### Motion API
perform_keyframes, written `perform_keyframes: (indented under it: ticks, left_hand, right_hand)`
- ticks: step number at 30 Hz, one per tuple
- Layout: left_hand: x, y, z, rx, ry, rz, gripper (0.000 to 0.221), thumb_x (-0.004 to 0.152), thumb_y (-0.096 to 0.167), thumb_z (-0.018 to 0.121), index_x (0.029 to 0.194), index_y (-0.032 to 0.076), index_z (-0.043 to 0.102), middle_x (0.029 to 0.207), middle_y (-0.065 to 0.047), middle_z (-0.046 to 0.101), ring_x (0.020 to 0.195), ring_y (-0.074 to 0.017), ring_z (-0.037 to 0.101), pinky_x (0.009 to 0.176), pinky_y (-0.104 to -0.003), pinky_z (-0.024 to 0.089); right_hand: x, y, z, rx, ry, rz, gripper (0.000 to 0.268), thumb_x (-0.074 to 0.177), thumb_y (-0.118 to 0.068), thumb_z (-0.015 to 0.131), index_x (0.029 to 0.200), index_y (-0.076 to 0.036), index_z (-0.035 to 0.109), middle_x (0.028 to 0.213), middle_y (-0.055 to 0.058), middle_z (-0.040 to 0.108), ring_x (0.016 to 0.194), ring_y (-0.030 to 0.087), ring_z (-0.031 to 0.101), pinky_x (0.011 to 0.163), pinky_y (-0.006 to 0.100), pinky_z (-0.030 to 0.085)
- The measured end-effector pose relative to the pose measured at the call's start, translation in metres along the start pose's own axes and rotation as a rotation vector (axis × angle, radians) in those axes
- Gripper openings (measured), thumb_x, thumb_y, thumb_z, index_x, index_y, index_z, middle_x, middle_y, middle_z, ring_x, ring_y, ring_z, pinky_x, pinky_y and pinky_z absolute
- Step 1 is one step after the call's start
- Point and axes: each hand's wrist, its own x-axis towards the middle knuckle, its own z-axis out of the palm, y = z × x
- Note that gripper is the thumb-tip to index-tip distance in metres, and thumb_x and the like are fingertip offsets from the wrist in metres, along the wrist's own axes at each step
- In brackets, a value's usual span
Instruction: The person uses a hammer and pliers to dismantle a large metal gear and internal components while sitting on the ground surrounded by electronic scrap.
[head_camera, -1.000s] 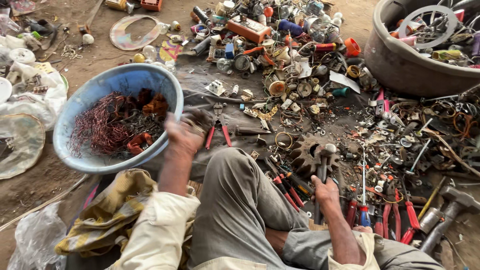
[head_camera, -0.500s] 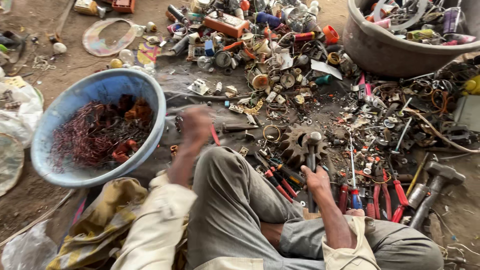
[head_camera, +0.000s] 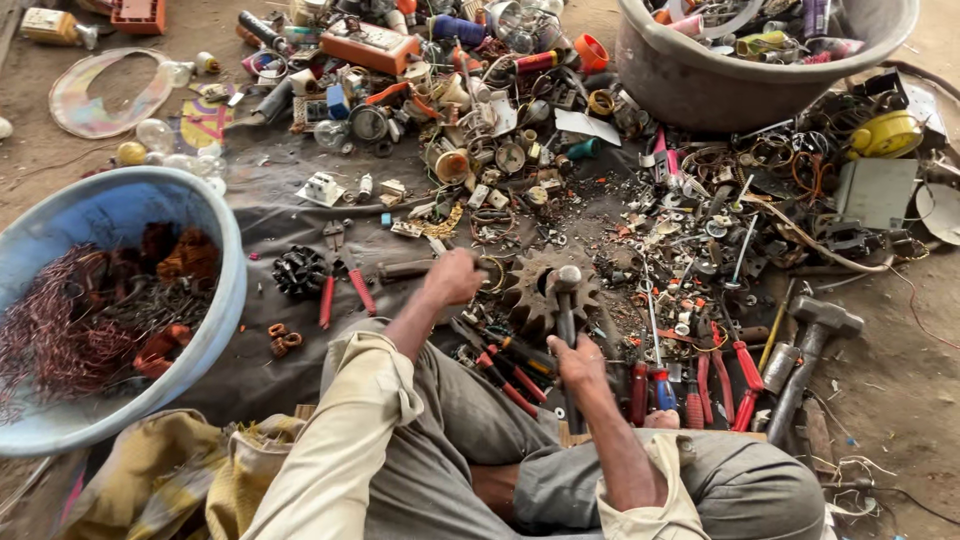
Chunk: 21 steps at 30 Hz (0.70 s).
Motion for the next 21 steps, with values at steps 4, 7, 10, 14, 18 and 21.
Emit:
perform_keyframes:
  ticks: [4,7,10,14,18,21]
  left_hand:
    - [0.018,0.017,0.030,-0.772,-0.198,-0.095,0.028,0.097,0.017,0.067,0.115,-0.003,0.074,0.104,-0.018,0.076,0.084,-0.0219,0.071,0.082,-0.040,0.060]
    - [0.027,0.012,0.030,-1.090,-0.321,-0.309,0.032,0.100,0.015,0.055,0.121,-0.008,0.065,0.099,-0.019,0.072,0.080,-0.0258,0.076,0.080,-0.042,0.067]
    - [0.027,0.014,0.031,-1.040,-0.317,-0.311,0.035,0.100,0.015,0.058,0.126,-0.008,0.062,0.098,-0.017,0.071,0.081,-0.0269,0.075,0.080,-0.046,0.068]
    - [0.025,0.028,0.043,-0.788,-0.174,-0.201,0.027,0.100,0.016,0.061,0.122,0.004,0.070,0.098,-0.014,0.070,0.082,-0.0284,0.072,0.078,-0.046,0.063]
    - [0.015,0.047,0.049,-0.263,0.069,0.061,0.025,0.098,0.022,0.067,0.120,0.014,0.076,0.105,-0.016,0.074,0.093,-0.0305,0.072,0.088,-0.042,0.058]
    - [0.000,0.059,0.045,-0.176,0.114,0.035,0.027,0.100,0.023,0.061,0.123,0.016,0.075,0.117,-0.020,0.062,0.097,-0.0330,0.069,0.085,-0.042,0.060]
  right_hand:
    - [-0.009,-0.012,-0.001,-0.013,-0.008,-0.014,0.036,0.090,-0.034,0.074,0.101,-0.001,0.063,0.069,0.010,0.060,0.049,0.019,0.057,0.044,0.037,0.046]
    - [-0.015,-0.017,-0.003,-0.017,-0.033,0.048,0.041,0.091,-0.034,0.073,0.104,0.003,0.061,0.068,0.011,0.059,0.048,0.020,0.057,0.044,0.039,0.047]
    - [-0.016,-0.021,-0.004,-0.044,-0.025,0.034,0.042,0.089,-0.035,0.073,0.105,0.002,0.062,0.068,0.010,0.061,0.049,0.021,0.060,0.045,0.039,0.049]
    - [-0.017,-0.021,-0.004,-0.044,-0.026,0.033,0.041,0.089,-0.035,0.072,0.105,0.001,0.060,0.068,0.010,0.060,0.049,0.021,0.059,0.045,0.039,0.049]
    - [-0.018,-0.022,-0.004,-0.037,-0.026,0.026,0.042,0.089,-0.036,0.072,0.104,0.002,0.061,0.069,0.011,0.059,0.049,0.021,0.059,0.045,0.038,0.048]
    - [-0.017,-0.022,-0.003,-0.043,-0.018,0.038,0.043,0.089,-0.035,0.072,0.104,0.003,0.061,0.070,0.011,0.059,0.049,0.022,0.058,0.045,0.038,0.049]
